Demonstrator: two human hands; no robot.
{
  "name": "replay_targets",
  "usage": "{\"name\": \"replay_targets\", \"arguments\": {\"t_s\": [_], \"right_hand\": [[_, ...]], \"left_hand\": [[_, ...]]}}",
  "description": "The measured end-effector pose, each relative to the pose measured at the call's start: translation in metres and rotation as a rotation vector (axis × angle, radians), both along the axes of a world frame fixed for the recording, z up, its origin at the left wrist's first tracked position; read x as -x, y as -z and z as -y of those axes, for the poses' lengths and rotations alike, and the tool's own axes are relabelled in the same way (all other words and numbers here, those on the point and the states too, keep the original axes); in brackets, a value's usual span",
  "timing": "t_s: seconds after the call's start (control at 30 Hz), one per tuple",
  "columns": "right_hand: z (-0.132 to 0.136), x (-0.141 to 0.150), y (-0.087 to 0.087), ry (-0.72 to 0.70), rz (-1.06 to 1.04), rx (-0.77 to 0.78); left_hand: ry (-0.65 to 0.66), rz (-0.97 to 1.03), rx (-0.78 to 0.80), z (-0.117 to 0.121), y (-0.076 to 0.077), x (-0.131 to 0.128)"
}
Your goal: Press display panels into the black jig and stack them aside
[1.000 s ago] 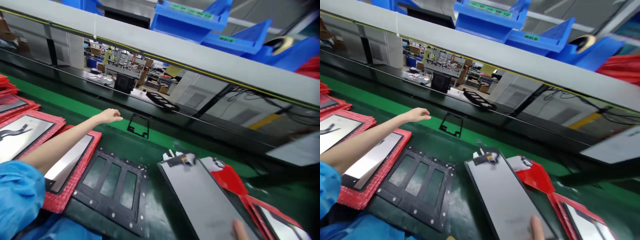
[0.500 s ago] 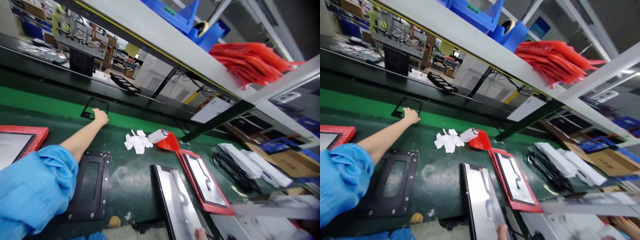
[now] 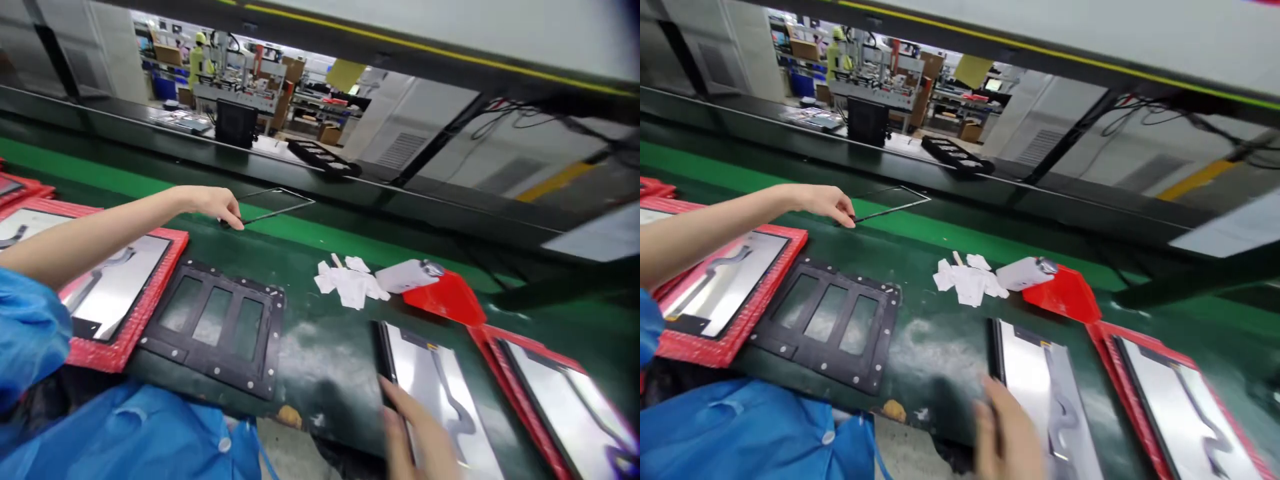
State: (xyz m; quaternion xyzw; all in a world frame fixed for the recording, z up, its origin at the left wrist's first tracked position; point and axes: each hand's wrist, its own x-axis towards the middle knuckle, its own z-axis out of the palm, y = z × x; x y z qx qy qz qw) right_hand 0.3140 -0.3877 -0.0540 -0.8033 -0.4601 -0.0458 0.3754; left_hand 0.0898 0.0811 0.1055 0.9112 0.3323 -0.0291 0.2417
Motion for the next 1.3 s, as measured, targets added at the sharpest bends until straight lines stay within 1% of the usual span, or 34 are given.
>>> {"name": "replay_targets", "arguments": {"t_s": [0.07,0.1,0.13,0.17,0.2,0.27,0.33,0.43,0.53,0.63,0.73,0.8,0.87,0.93,1.03,1.1,1.17,1.23,1.3], "right_hand": [[-0.060,0.044,-0.009,-0.561,0.140,0.122],[-0.084,0.062,-0.012,-0.735,0.203,0.162],[-0.102,0.075,-0.012,-0.853,0.258,0.186],[-0.114,0.084,-0.011,-0.925,0.308,0.208],[-0.120,0.087,-0.009,-0.954,0.348,0.222],[-0.119,0.085,-0.003,-0.952,0.407,0.249],[-0.109,0.079,0.000,-0.931,0.442,0.274],[-0.099,0.078,-0.005,-0.903,0.444,0.301],[-0.102,0.084,-0.013,-0.899,0.412,0.301],[-0.111,0.086,-0.017,-0.947,0.415,0.287],[-0.118,0.079,-0.016,-1.002,0.427,0.267],[-0.117,0.072,-0.015,-1.032,0.417,0.266],[-0.112,0.064,-0.014,-1.032,0.391,0.271],[-0.103,0.060,-0.015,-0.984,0.364,0.275],[-0.086,0.059,-0.014,-0.879,0.347,0.279],[-0.070,0.058,-0.010,-0.835,0.353,0.280],[-0.049,0.050,-0.003,-0.761,0.361,0.249],[-0.019,0.030,0.004,-0.593,0.373,0.199],[0.018,0.000,0.010,-0.363,0.401,0.180]], "left_hand": [[0.064,0.045,-0.027,0.026,-0.004,0.027],[0.093,0.064,-0.047,0.040,-0.004,0.039],[0.118,0.081,-0.069,0.054,-0.003,0.049],[0.138,0.093,-0.089,0.067,-0.001,0.059],[0.157,0.104,-0.107,0.080,0.004,0.067],[0.208,0.128,-0.137,0.101,0.016,0.082],[0.264,0.165,-0.159,0.118,0.033,0.095],[0.310,0.235,-0.179,0.136,0.061,0.106],[0.347,0.283,-0.165,0.148,0.080,0.111],[0.355,0.293,-0.128,0.155,0.087,0.117],[0.340,0.279,-0.097,0.154,0.087,0.128],[0.325,0.277,-0.082,0.153,0.086,0.135],[0.313,0.286,-0.068,0.151,0.086,0.141],[0.317,0.294,-0.052,0.151,0.089,0.141],[0.363,0.302,-0.036,0.155,0.096,0.132],[0.401,0.294,-0.036,0.159,0.102,0.124],[0.433,0.264,-0.041,0.162,0.108,0.119],[0.454,0.213,-0.046,0.162,0.112,0.120],[0.462,0.165,-0.050,0.161,0.115,0.126]]}}
